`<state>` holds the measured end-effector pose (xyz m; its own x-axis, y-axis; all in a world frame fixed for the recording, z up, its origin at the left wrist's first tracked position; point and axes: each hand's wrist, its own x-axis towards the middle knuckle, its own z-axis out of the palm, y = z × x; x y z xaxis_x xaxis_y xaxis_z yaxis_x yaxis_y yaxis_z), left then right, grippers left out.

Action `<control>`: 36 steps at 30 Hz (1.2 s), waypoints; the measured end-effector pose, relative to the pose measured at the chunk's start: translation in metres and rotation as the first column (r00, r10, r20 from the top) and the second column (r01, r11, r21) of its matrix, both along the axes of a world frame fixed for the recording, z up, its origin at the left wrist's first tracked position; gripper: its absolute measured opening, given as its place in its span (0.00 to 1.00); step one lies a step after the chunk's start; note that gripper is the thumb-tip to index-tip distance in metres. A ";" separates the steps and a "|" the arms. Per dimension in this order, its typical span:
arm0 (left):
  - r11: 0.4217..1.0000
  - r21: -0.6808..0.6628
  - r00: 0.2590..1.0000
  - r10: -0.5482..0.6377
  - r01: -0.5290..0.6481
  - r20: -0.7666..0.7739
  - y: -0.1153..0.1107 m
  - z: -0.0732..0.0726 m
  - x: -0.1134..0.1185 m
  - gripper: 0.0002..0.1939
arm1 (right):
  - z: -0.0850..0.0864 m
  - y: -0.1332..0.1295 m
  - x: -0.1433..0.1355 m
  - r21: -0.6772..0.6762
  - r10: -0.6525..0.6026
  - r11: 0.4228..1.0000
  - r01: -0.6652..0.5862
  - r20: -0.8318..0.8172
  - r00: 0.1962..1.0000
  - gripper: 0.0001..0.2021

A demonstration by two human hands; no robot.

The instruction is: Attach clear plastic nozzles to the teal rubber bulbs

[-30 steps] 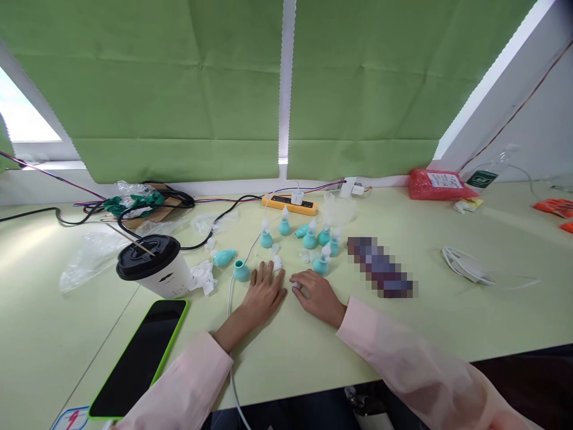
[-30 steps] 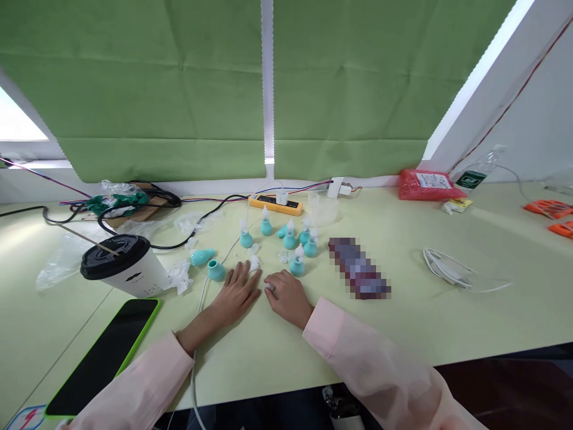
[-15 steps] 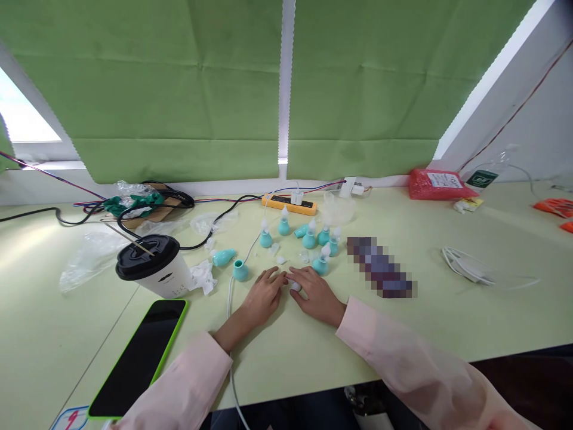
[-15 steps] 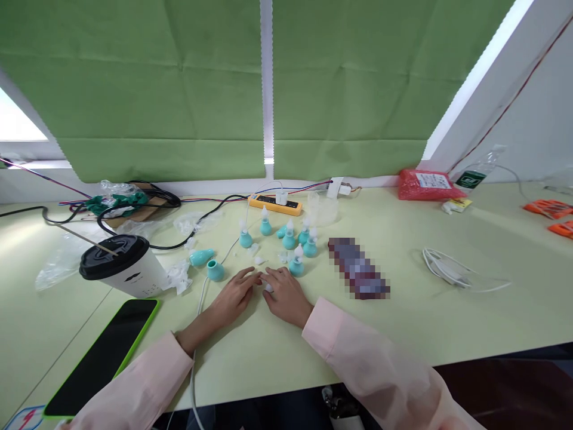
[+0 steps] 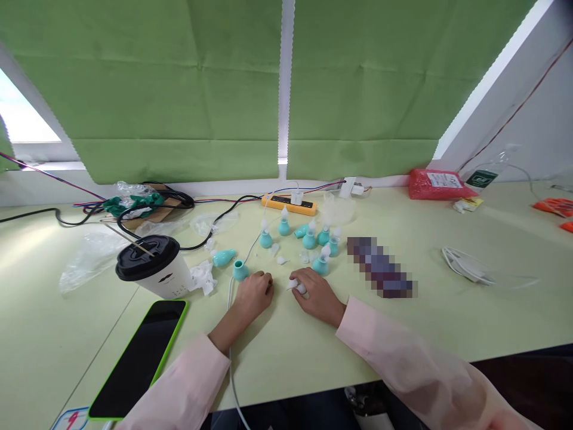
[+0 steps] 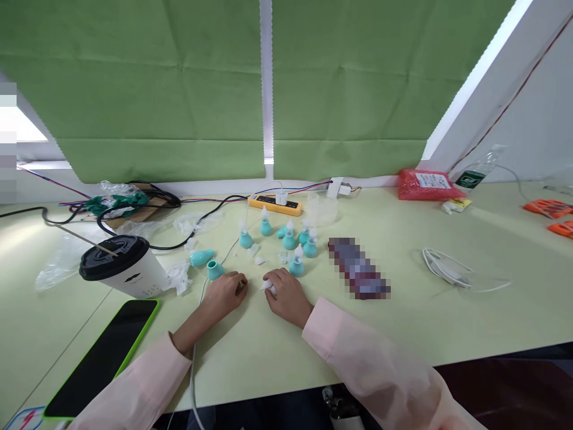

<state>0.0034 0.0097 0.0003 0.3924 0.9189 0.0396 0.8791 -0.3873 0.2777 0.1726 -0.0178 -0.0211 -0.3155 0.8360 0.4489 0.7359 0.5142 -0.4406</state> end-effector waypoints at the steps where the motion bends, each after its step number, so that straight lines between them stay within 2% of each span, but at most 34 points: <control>1: 1.000 0.000 1.000 -0.013 0.013 0.014 0.001 0.000 0.000 0.10 | 0.000 -0.001 0.000 0.010 0.007 1.000 -0.007 -0.006 1.000 0.11; 5: 0.999 0.028 0.996 -0.030 0.028 0.086 0.000 0.003 0.001 0.10 | 0.002 -0.002 -0.001 0.078 0.062 0.995 -0.061 -0.008 0.998 0.12; 8: 0.999 0.041 0.957 -0.032 0.021 0.287 -0.002 0.003 0.002 0.09 | 0.002 -0.001 -0.002 0.135 0.101 0.986 -0.100 0.002 0.995 0.13; 10: 1.000 -0.028 0.856 0.002 0.015 0.516 -0.002 0.000 0.003 0.07 | 0.002 0.000 -0.002 0.153 0.105 0.983 -0.105 0.011 0.994 0.13; 13: 0.971 -0.219 0.614 0.117 0.094 0.780 -0.002 -0.006 0.006 0.04 | 0.001 0.002 -0.002 0.163 0.108 0.981 -0.109 0.018 0.994 0.12; 15: 0.939 -0.299 0.485 0.183 0.173 0.855 -0.003 -0.009 0.009 0.06 | 0.001 0.002 -0.002 0.173 0.133 0.976 -0.136 0.028 0.991 0.09; 18: 0.901 -0.360 0.406 0.244 0.241 0.881 -0.004 -0.008 0.013 0.08 | 0.000 0.004 -0.002 0.198 0.162 0.966 -0.167 0.044 0.986 0.06; 21: 0.881 -0.403 0.431 0.272 0.249 0.861 -0.003 -0.005 0.015 0.05 | 0.000 0.004 -0.001 0.253 0.133 0.958 -0.134 0.024 0.991 0.05; 23: 0.925 -0.333 0.503 0.204 0.182 0.840 0.001 -0.004 0.017 0.05 | 0.001 0.002 -0.001 0.303 0.111 0.947 -0.106 0.003 0.994 0.04; 25: 0.985 -0.134 0.634 0.036 0.108 0.772 0.009 -0.003 0.021 0.09 | 0.002 -0.001 -0.002 0.353 0.120 0.929 -0.108 -0.012 0.993 0.03; 26: 0.994 -0.010 0.714 -0.069 0.105 0.697 0.014 -0.003 0.024 0.12 | 0.003 -0.003 -0.002 0.376 0.136 0.919 -0.119 -0.017 0.991 0.03; 28: 0.962 0.195 0.840 -0.263 0.191 0.475 0.023 -0.003 0.033 0.16 | 0.005 -0.006 -0.003 0.425 0.174 0.894 -0.144 -0.033 0.984 0.05; 30: 0.926 0.284 0.911 -0.322 0.247 0.256 0.031 -0.004 0.043 0.19 | 0.006 -0.008 -0.003 0.465 0.196 0.873 -0.150 -0.051 0.979 0.07; 33: 0.906 0.297 0.944 -0.327 0.302 0.037 0.036 -0.006 0.058 0.18 | 0.007 -0.009 -0.002 0.496 0.205 0.856 -0.143 -0.072 0.976 0.09; 36: 0.913 0.276 0.951 -0.308 0.301 -0.017 0.038 -0.009 0.067 0.15 | 0.006 -0.008 -0.002 0.502 0.209 0.854 -0.137 -0.089 0.974 0.09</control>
<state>0.0702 0.0482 -0.0092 0.6467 0.7074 0.2852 0.7005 -0.6988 0.1449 0.1704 -0.0262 -0.0146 -0.3405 0.4343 0.8339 0.5662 0.8028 -0.1869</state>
